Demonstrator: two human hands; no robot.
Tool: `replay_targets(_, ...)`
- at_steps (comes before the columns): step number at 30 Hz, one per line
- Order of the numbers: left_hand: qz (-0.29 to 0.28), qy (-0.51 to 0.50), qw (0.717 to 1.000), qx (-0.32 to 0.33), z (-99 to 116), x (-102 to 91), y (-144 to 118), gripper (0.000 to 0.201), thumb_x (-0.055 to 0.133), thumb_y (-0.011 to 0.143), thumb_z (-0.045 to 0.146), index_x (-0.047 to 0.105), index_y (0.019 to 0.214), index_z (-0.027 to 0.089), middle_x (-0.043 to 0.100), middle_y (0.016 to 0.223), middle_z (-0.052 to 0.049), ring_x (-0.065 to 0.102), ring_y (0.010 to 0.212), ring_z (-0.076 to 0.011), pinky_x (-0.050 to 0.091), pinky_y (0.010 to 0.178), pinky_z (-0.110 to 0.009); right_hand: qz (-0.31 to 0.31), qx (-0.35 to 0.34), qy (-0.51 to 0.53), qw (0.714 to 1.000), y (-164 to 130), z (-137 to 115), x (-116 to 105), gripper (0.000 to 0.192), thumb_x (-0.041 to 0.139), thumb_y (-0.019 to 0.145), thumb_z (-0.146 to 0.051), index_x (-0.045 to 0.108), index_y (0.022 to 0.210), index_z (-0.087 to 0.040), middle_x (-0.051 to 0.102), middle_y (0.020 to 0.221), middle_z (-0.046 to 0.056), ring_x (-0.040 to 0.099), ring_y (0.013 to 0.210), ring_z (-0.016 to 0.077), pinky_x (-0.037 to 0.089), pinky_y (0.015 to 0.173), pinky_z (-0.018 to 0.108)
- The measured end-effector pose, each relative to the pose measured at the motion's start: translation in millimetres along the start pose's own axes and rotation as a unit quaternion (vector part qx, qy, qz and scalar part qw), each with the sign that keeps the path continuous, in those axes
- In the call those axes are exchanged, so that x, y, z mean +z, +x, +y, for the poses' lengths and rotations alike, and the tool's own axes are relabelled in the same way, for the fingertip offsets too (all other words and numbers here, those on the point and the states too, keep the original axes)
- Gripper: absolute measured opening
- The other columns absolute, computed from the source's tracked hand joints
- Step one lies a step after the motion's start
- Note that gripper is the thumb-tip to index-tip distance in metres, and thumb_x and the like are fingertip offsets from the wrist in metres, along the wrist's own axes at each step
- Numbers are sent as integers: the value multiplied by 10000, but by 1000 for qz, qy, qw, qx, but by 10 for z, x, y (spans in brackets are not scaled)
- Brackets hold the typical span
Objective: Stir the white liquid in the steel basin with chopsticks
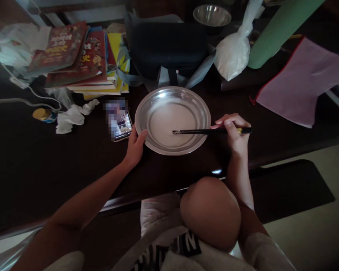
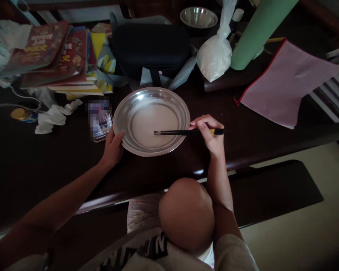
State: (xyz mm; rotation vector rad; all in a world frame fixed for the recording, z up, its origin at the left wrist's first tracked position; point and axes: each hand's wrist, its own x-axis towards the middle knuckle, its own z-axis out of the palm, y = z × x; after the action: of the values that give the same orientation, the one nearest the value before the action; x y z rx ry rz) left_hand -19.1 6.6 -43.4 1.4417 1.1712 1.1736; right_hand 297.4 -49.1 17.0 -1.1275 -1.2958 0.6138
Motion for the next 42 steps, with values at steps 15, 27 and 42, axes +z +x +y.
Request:
replay_targets(15, -14, 40, 998, 45, -26, -12, 2, 540, 545, 936, 573, 566, 1395, 289, 694, 1258, -75, 611, 1259, -293, 469, 1131, -494, -41, -15, -48, 998, 11, -12, 9, 171, 675, 911, -412, 754, 840, -278, 770, 807, -13, 736, 797, 168, 600, 761, 357)
replay_targets(27, -13, 32, 999, 31, -40, -11, -1, 553, 559, 925, 584, 562, 1394, 291, 696, 1252, -76, 617, 1251, -303, 474, 1125, -507, -10, -13, -28, 999, 2, -26, 10, 177, 661, 927, -389, 748, 827, -271, 751, 773, -21, 733, 748, 156, 585, 727, 344)
replay_targets(42, -9, 31, 999, 30, -20, -3, -1, 532, 563, 925, 579, 581, 1367, 284, 702, 1236, -73, 612, 1257, -297, 474, 1122, -481, -49, -4, 13, 999, 0, 4, 12, 135, 663, 931, -350, 752, 872, -267, 757, 793, -29, 748, 735, 141, 594, 699, 306)
